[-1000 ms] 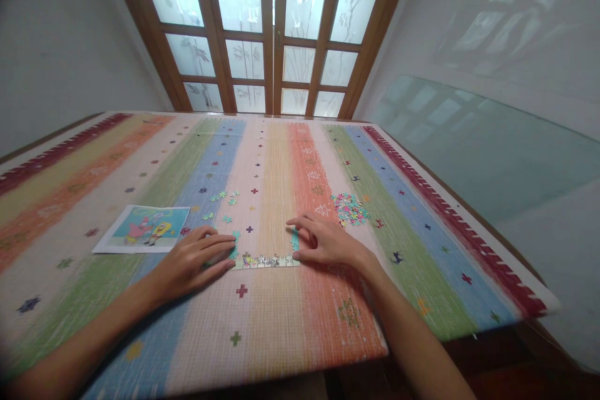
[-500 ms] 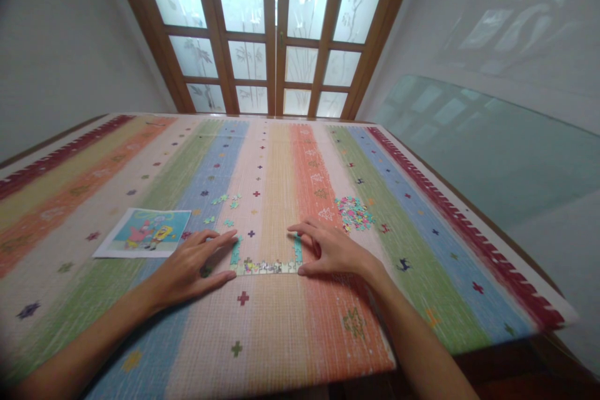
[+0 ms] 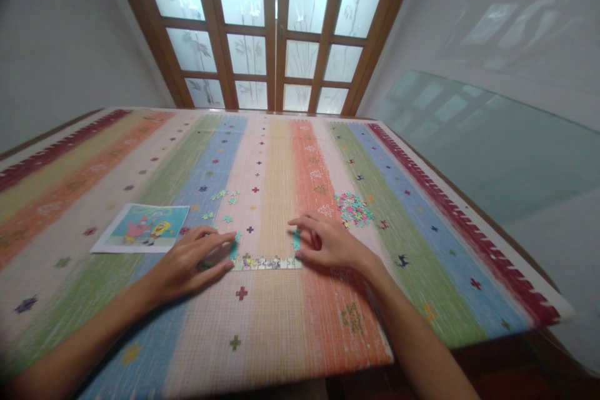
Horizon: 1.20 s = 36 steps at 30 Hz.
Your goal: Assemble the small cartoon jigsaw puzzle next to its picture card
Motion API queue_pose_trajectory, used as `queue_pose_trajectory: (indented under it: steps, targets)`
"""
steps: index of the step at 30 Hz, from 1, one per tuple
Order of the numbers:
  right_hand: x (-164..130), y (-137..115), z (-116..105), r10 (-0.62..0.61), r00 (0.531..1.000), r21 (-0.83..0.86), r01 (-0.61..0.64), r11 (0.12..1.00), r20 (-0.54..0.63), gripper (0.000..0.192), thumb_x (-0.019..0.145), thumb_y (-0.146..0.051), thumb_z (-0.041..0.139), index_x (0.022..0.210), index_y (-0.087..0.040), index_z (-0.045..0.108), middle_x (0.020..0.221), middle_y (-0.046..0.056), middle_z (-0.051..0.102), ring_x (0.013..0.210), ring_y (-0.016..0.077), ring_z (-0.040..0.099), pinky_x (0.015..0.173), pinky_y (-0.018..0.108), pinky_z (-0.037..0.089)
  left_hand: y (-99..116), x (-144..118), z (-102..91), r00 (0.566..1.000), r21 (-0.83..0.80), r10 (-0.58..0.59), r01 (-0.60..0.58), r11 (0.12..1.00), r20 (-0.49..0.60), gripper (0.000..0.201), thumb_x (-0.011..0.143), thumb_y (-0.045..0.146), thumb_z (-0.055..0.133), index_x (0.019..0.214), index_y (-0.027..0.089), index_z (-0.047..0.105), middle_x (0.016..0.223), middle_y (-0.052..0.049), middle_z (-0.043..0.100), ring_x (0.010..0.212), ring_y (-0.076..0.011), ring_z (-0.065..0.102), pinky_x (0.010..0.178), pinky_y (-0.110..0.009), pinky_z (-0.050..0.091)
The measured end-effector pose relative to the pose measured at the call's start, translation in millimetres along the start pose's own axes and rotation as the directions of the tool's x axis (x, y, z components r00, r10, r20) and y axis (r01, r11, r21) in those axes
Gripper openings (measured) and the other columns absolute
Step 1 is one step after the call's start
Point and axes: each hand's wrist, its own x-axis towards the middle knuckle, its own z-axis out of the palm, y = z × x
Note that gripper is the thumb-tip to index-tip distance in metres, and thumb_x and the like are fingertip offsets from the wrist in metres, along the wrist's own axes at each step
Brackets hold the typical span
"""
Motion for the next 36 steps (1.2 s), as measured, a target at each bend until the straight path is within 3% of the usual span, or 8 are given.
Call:
queue_pose_trajectory:
  steps: [5,8,17,27,36]
  targets:
    - [3.1,3.6,4.1,-0.016,0.997,-0.035,0.013,0.999,-0.077,0.036,0.091,-0.019,0.059,0.126,-0.026,0.066,0.098,0.007,0.070,0.088,0.0224,0.066,0.082,0.038,0.054,-5.2,3.4,-10.5,0.990,0.043,-0.003,0.009,0.999,-0.140,0.034,0.103,0.025,0.055,0.138,0.024,0.052,0.108,-0.007,0.072,0.098,-0.0236,0.064,0.086,-0.040,0.054]
    - [4.5,6.8,6.2,-0.017,0.990,-0.083,0.005,0.997,-0.139,0.032,0.093,-0.018,0.054,0.121,-0.025,0.068,0.095,0.008,0.070,0.081,0.0219,0.064,0.077,0.037,0.053,-17.8,2.5,-18.8,0.980,0.119,-0.054,0.078,0.990,-0.194,0.028,0.104,0.021,0.051,0.131,0.022,0.058,0.105,-0.006,0.073,0.093,-0.0222,0.064,0.084,-0.038,0.053]
    - [5.5,6.1,6.6,-0.001,0.962,-0.118,-0.033,0.993,-0.274,0.019,0.098,-0.029,0.053,0.105,-0.023,0.070,0.083,0.006,0.070,0.068,0.0184,0.060,0.066,0.033,0.046,-52.7,-6.5,-33.9,0.976,0.245,-0.145,0.181,0.953,-0.161,0.024,0.100,0.028,0.048,0.109,0.022,0.070,0.093,-0.007,0.072,0.091,-0.0256,0.061,0.083,-0.041,0.051]
    - [6.9,6.8,8.7,0.006,0.956,-0.119,-0.043,0.992,-0.292,0.018,0.099,-0.032,0.056,0.102,-0.024,0.072,0.081,0.004,0.069,0.067,0.0184,0.060,0.067,0.034,0.047,-50.3,-6.3,-37.7,0.988,0.201,-0.152,0.150,0.968,-0.009,0.023,0.090,0.035,0.056,0.094,0.023,0.075,0.089,-0.007,0.066,0.088,-0.0264,0.058,0.083,-0.044,0.049]
    - [7.0,9.0,9.8,-0.001,0.960,-0.122,-0.034,0.992,-0.281,0.022,0.098,-0.029,0.053,0.101,-0.023,0.074,0.084,0.008,0.070,0.073,0.0217,0.063,0.071,0.037,0.049,-50.9,-5.6,-36.8,0.990,0.187,-0.143,0.138,0.973,0.009,0.022,0.092,0.035,0.054,0.089,0.022,0.071,0.091,-0.008,0.066,0.089,-0.0272,0.056,0.083,-0.044,0.050]
